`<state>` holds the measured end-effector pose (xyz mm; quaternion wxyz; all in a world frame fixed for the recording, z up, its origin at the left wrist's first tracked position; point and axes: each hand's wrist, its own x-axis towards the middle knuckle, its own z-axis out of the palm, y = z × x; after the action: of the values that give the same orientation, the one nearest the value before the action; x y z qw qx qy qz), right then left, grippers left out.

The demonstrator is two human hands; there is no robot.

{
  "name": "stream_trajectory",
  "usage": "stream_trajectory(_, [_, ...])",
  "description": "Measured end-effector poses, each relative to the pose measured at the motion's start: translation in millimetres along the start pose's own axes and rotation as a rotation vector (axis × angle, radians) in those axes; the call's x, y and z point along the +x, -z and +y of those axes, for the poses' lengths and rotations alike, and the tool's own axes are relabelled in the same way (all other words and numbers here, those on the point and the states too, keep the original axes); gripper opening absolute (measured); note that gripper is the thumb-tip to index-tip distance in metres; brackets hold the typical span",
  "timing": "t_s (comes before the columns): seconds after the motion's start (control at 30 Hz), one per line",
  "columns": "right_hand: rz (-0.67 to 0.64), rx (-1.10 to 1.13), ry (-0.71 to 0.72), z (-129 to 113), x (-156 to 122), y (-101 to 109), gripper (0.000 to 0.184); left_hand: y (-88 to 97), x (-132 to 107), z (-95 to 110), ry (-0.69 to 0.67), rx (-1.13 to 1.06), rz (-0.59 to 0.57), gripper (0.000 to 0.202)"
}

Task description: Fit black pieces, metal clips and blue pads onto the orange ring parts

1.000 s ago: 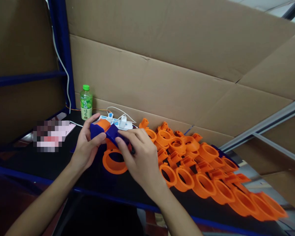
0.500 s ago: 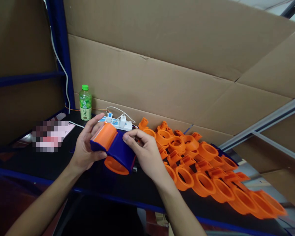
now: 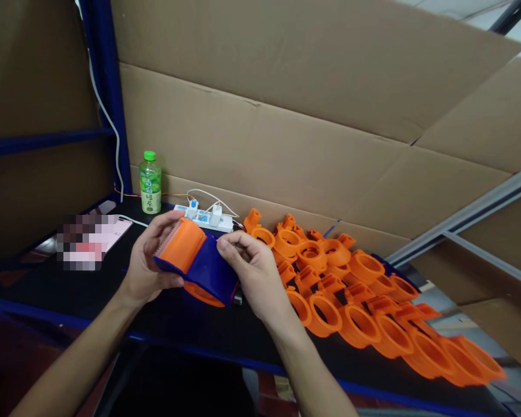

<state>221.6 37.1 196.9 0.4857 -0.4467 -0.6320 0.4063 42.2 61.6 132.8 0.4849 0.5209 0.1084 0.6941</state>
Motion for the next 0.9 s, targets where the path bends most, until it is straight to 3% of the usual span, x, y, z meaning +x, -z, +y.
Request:
stream_trajectory(0.27, [-0.024, -0.020, -0.029, 0.3, 2.6, 2.2, 0.034, 0.3, 1.1, -1.6, 0.043, -0.018, 0.012, 0.082])
stream_trajectory(0.6, [-0.068, -0.019, -0.055, -1.2, 4.8, 5.1, 0.036, 4.4, 0.4, -2.4, 0.057, 0.003, -0.055, 0.078])
stream_trajectory(0.8, [-0.068, -0.098, 0.007, 3.1, 10.6, 6.4, 0.032, 0.0, 1.7, -5.0, 0.089, -0.037, 0.015, 0.077])
stream_trajectory(0.9, [-0.005, -0.279, 0.141, 6.9, 13.8, 5.1, 0.025, -4.8, 2.7, -6.4, 0.075, -0.022, 0.095, 0.075])
